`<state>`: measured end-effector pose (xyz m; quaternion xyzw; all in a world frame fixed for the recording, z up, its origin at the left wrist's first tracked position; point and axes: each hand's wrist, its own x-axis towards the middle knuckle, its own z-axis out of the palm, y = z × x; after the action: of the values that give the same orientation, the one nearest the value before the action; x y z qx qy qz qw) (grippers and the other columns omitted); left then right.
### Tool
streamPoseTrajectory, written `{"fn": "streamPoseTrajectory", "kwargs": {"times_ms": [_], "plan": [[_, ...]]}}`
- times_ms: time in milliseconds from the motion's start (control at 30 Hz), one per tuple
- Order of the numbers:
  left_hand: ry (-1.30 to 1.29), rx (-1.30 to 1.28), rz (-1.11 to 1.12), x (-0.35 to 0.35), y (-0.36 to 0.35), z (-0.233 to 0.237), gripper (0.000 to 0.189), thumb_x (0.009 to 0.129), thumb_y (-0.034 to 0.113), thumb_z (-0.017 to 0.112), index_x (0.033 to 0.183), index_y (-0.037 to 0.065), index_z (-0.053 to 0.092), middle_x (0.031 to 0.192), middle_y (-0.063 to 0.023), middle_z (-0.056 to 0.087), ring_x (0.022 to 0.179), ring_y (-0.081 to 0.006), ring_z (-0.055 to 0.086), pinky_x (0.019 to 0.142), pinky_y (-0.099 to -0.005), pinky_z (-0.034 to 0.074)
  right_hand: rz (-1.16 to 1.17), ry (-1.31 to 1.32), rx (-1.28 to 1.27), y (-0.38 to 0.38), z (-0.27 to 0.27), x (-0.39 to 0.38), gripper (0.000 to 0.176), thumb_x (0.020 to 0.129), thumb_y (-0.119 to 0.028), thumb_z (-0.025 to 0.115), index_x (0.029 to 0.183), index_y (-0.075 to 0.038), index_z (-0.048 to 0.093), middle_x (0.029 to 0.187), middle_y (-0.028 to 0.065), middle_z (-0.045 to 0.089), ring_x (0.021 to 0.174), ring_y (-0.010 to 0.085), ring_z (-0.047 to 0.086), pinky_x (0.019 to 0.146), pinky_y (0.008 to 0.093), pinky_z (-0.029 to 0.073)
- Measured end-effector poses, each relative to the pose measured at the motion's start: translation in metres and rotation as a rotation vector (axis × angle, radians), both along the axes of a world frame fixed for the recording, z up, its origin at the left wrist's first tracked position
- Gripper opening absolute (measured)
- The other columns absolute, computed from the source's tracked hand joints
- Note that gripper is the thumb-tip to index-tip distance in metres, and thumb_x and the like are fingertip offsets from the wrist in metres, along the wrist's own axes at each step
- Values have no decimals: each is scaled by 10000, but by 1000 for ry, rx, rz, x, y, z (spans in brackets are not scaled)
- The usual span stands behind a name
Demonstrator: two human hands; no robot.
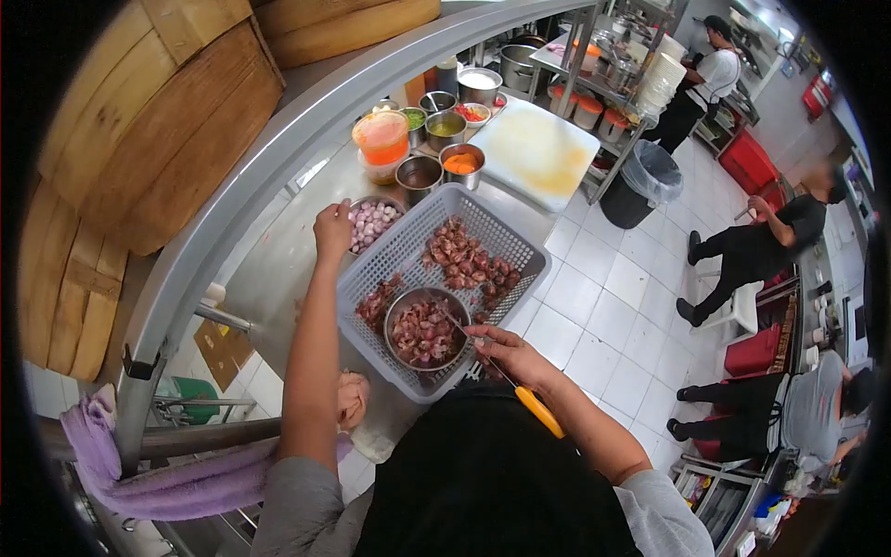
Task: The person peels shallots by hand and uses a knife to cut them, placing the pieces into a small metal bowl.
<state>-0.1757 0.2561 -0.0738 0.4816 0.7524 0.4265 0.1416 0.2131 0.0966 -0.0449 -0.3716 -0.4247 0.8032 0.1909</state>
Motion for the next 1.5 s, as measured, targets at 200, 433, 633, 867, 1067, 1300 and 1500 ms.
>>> {"fn": "streamPoseTrajectory", "kwargs": {"times_ms": [200,433,633,867,1067,1300,1500], "plan": [[-1105,22,90,2,-61,5,237,968,214,566,1058,1,618,733,-46,566,610,-156,535,534,-301,421,12,13,2,3,-4,2,384,981,-289,592,1330,-135,542,762,-46,522,632,54,464,523,202,349],[-1239,-75,-373,104,-161,1,182,913,-25,485,1080,4,553,990,-90,589,746,-184,606,665,-318,530,-155,81,-159,13,-2,19,419,1001,-266,546,1383,-112,472,770,7,499,584,103,444,501,227,342],[-737,-227,-550,137,-170,-10,118,947,48,534,999,-6,624,944,-67,617,748,-118,605,602,-239,492,-149,122,-70,10,13,17,389,986,-235,578,1354,-129,513,807,-26,518,653,69,465,515,201,362],[166,-165,-823,174,-164,-29,197,850,130,624,983,-11,658,957,-210,611,975,-398,598,865,-481,481,-155,134,-87,5,10,22,381,980,-222,582,1342,-119,526,833,-28,529,680,67,476,517,200,366],[371,-323,-849,180,-160,-30,272,769,103,678,1017,-6,655,1010,-205,581,1002,-397,597,891,-490,476,-172,103,-62,1,4,27,382,988,-256,572,1338,-113,515,759,4,497,591,98,443,505,226,344],[-80,-254,-691,162,-160,-29,189,765,64,675,939,-6,659,850,-128,586,787,-256,591,702,-371,459,-206,122,-96,-1,3,25,369,982,-215,566,1324,-84,532,796,-8,523,603,77,462,504,209,373],[-320,-121,-686,154,-163,-25,167,827,98,683,953,-9,661,780,-110,596,747,-243,605,695,-371,463,-192,139,-96,2,-2,22,381,978,-206,567,1331,-70,520,794,-5,523,602,78,469,507,214,385]]}}
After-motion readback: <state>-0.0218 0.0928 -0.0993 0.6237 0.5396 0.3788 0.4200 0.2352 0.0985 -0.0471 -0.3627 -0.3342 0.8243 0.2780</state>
